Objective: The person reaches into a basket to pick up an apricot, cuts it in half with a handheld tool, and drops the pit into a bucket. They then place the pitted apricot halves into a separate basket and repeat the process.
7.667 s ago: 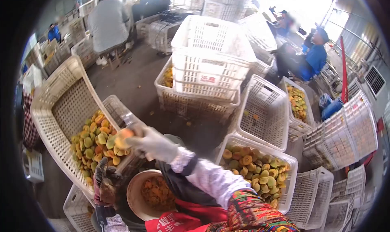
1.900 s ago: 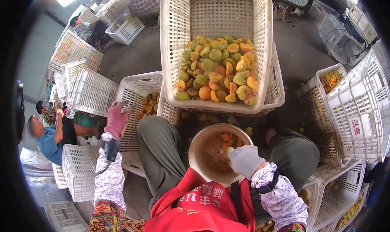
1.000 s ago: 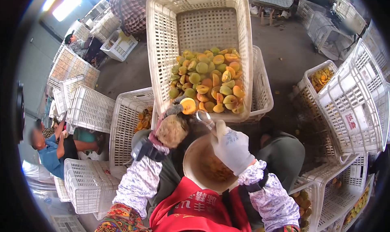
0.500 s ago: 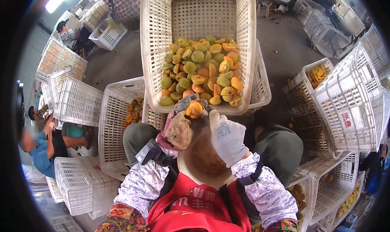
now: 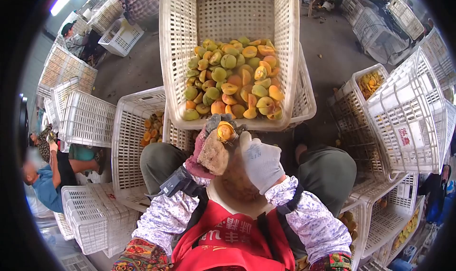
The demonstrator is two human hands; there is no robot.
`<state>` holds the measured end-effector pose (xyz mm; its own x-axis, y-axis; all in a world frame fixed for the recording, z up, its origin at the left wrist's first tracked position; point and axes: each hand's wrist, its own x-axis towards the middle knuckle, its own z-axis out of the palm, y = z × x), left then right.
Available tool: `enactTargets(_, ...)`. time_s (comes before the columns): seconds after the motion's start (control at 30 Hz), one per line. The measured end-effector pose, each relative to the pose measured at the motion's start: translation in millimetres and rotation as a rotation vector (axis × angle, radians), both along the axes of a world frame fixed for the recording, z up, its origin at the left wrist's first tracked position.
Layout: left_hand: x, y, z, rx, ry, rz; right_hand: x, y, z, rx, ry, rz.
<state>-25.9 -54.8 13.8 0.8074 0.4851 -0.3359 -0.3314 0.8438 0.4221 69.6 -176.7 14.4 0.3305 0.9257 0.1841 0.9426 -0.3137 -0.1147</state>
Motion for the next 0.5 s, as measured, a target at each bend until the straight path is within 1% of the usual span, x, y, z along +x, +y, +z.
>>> enactTargets(0.07,4.0,-5.2,3.3,0.07,0.176,0.133,-1.1,-0.7,-0.9,-0.058,0.038,0.026)
enactTargets(0.2,0.5,0.0,-0.1,0.097,0.193,0.094,0.1,-1.8,-6.2,-0.031,0.05,0.095)
enactTargets(0.3,2.0,0.7,-1.5,0.081,0.204,0.081,1.5,-2.5,-4.5,-0.046,0.112,0.159)
enactTargets(0.37,3.5,1.8,-1.1,0.018,0.208,0.085,1.7,-2.2,-10.8,-0.04,0.247,0.179)
enactTargets(0.4,3.3,1.8,-1.9,0.018,0.211,0.083,1.5,-2.0,-11.0,-0.039,0.25,0.178)
enactTargets(0.47,4.1,1.6,-2.7,0.16,0.233,0.065,0.5,-0.6,-10.2,-0.08,0.336,0.136)
enactTargets(0.5,6.0,1.2,-1.4,0.16,0.231,0.064,-0.3,0.7,-7.7,-0.079,0.334,0.134)
